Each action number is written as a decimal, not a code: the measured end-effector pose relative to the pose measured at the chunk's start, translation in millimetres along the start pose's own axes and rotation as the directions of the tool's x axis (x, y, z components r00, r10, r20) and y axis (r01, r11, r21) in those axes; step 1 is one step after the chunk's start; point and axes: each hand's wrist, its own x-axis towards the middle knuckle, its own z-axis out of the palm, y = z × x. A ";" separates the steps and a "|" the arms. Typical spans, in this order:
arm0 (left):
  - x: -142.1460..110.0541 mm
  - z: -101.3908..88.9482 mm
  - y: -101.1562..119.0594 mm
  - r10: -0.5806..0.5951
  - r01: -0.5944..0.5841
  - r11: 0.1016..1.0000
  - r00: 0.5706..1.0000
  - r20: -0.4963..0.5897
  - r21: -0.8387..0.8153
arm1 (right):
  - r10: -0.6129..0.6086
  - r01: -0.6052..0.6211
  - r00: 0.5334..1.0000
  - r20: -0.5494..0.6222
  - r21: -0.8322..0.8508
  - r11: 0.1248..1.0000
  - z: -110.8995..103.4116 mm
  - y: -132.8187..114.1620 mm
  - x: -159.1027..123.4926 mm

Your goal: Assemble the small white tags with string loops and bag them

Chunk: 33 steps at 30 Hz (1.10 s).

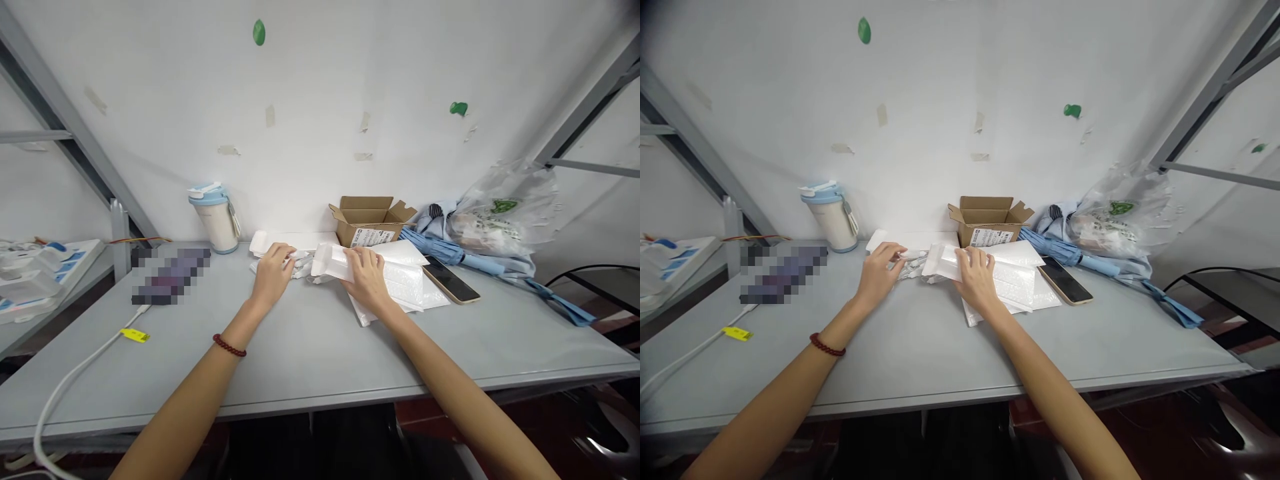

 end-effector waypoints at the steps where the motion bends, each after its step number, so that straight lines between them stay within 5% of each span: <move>1: 0.4 -2.0 3.6 -0.092 0.088 0.992 0.995 -0.041 -0.093 | 0.000 0.000 1.000 0.000 0.002 1.000 -0.1 0.0 0.1; 5: 0.6 -3.5 16.7 -0.434 0.402 0.817 0.901 0.017 -0.413 | -0.004 0.004 1.000 0.000 0.019 1.000 -0.7 -0.6 0.0; 8: -2.0 3.5 21.5 -0.467 0.462 0.732 0.876 0.126 -0.501 | -0.026 0.027 0.999 -0.022 0.059 0.998 -1.5 -1.4 -0.3; 11: -6.0 10.8 23.6 -0.453 0.475 0.738 0.875 0.169 -0.479 | -0.068 0.076 0.996 -0.064 0.120 0.990 -2.3 -2.6 -0.6; 16: -9.6 10.1 25.3 -0.329 0.338 0.916 0.941 0.078 -0.216 | -0.115 0.133 0.986 -0.117 0.161 0.978 -1.9 -5.1 -0.7; 20: -13.1 10.2 24.7 -0.203 0.205 0.968 0.979 0.032 -0.146 | -0.126 0.145 0.984 -0.122 0.161 0.976 -1.1 -5.6 -0.8; 23: -17.7 14.7 28.3 -0.019 0.030 0.991 0.996 0.086 -0.128 | -0.144 0.159 0.984 -0.106 0.154 0.975 -1.2 -5.7 -1.2; 26: -20.9 18.2 36.3 0.135 -0.104 0.985 0.961 0.239 -0.138 | -0.175 0.185 0.982 -0.076 0.147 0.972 -1.8 -6.8 -1.7; 29: -18.4 16.1 38.4 0.130 -0.087 0.981 0.959 0.252 -0.174 | -0.178 0.182 0.983 -0.046 0.142 0.973 -2.7 -7.4 -1.7; 33: -7.7 5.1 16.0 -0.055 0.057 0.997 0.997 0.047 -0.050 | -0.130 0.134 0.991 -0.035 0.131 0.982 -3.6 -4.6 -0.2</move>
